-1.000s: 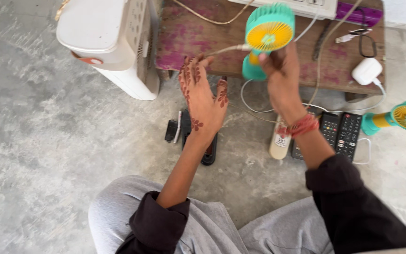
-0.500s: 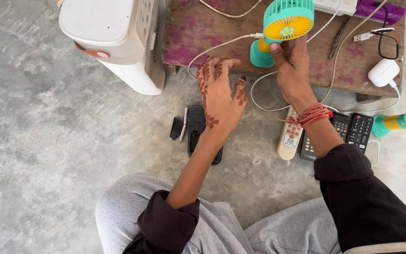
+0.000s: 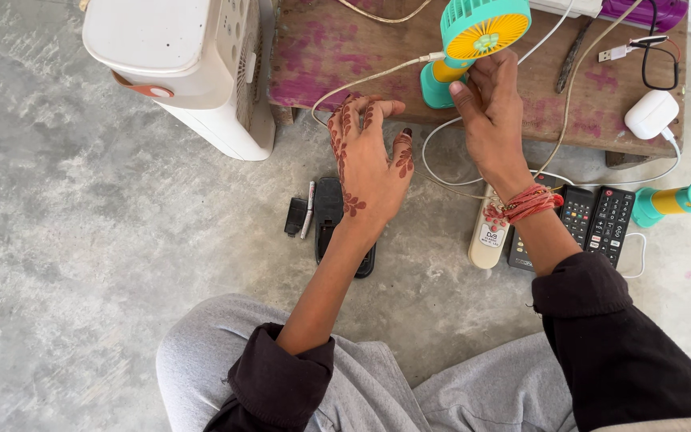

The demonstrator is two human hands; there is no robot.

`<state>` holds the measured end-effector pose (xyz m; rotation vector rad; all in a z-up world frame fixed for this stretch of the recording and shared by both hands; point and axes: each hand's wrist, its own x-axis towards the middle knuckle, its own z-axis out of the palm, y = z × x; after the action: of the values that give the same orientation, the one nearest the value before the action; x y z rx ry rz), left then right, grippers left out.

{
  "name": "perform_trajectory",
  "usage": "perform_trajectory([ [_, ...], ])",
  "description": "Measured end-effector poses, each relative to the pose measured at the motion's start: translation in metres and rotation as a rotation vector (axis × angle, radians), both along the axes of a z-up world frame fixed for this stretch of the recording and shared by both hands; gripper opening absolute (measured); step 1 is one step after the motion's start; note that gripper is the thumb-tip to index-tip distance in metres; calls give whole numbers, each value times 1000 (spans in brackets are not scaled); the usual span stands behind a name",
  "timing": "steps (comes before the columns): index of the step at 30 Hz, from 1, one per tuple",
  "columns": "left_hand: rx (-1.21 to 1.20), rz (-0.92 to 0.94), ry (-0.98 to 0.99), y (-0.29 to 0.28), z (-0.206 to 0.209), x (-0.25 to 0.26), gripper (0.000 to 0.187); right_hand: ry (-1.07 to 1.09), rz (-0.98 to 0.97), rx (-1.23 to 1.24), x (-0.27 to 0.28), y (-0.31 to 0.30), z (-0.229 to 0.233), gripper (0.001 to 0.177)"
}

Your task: The person sits on the floor and replaces batteries in several remote controls. They open battery compartments, insert batteries, and close the covers. The person also plugs a USB cable into a small portable fan and places it on a low wooden table.

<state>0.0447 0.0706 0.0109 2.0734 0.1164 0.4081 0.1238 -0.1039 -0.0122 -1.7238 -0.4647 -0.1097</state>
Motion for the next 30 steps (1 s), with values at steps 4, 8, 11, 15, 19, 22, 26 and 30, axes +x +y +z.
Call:
perform_trajectory([
  [4,5,1,-32,-1,-1,0,34,-23,-11,11,4,1,-2,40],
  [8,23,6,-34,0,-2,1,34,-31,-15,26,7,4,-3,41],
  [11,5,2,-32,0,-2,1,34,-33,-41,5,8,8,-2,48],
  [15,-1,5,-24,1,-2,1,35,-73,-90,-41,8,13,1,50],
  [19,-8,-5,-14,0,-3,2,35,7,-207,-122,10,19,2,38],
  [22,5,-8,-4,0,-3,2,34,-35,-185,-42,9,23,2,34],
  [26,-3,-10,-23,1,-2,2,33,-101,-167,-38,1,22,6,29],
  [30,-13,-13,-5,1,0,1,31,149,-208,56,-7,25,15,26],
])
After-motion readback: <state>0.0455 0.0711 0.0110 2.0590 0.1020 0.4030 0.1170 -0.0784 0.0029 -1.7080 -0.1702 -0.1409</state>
